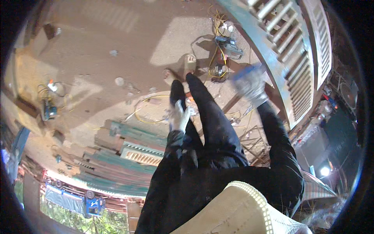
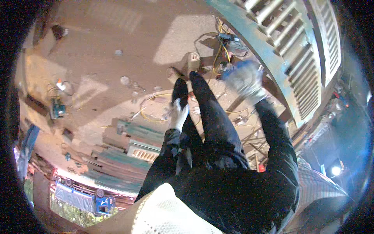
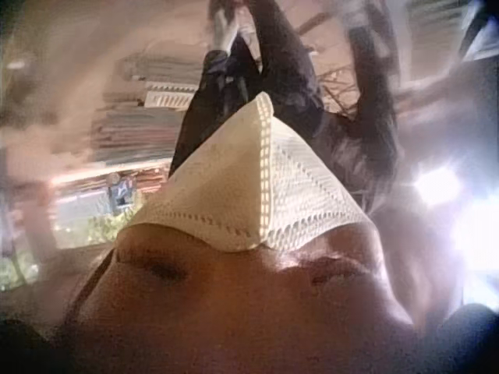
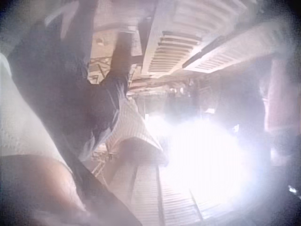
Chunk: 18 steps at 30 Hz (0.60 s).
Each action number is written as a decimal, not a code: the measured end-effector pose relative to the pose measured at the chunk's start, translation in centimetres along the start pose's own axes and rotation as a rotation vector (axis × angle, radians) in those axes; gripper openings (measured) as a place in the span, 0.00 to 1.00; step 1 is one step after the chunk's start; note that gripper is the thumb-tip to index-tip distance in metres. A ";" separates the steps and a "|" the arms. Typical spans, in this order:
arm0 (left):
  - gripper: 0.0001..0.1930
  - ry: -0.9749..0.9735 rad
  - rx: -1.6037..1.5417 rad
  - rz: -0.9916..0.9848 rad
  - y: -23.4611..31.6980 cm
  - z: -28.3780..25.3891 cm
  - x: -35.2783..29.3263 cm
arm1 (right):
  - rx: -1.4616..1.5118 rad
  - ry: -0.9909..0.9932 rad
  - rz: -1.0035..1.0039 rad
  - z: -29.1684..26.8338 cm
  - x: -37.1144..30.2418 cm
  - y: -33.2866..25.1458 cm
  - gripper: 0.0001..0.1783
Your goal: The person applies a brown finish to a wooden slatted panel using a brush, repeatedly dipping the brush into a small container and painting the surface. The person also uses a sanding block to smooth the wood between coats.
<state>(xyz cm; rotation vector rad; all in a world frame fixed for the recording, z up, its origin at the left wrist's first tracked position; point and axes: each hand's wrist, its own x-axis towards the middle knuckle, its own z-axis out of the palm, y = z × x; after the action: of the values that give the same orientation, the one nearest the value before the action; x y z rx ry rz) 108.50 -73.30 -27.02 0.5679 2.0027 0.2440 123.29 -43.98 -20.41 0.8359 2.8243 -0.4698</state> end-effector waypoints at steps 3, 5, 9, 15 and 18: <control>0.38 0.032 0.602 -0.116 -0.7 0.7 1.4 | -0.047 -0.256 -0.330 13.8 -1.4 2.0 0.19; 0.38 0.073 0.375 -0.136 -1.0 0.2 4.0 | -0.060 -0.332 0.143 22.4 -1.6 5.6 0.21; 0.36 0.201 0.298 -0.046 -0.3 0.4 9.0 | 0.004 -0.064 0.578 34.6 3.4 16.4 0.22; 0.34 0.357 0.302 -0.027 -1.2 1.0 14.2 | 0.977 0.142 1.160 46.2 13.6 29.4 0.19; 0.32 0.388 0.303 0.002 -1.7 0.9 16.0 | 0.541 -0.027 0.931 49.2 13.6 31.4 0.17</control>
<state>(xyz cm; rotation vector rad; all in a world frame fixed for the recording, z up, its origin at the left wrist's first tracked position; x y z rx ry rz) 102.51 -66.97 -40.62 0.7580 2.4376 0.0514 132.34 -28.94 -77.70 2.0266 1.9321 -1.0366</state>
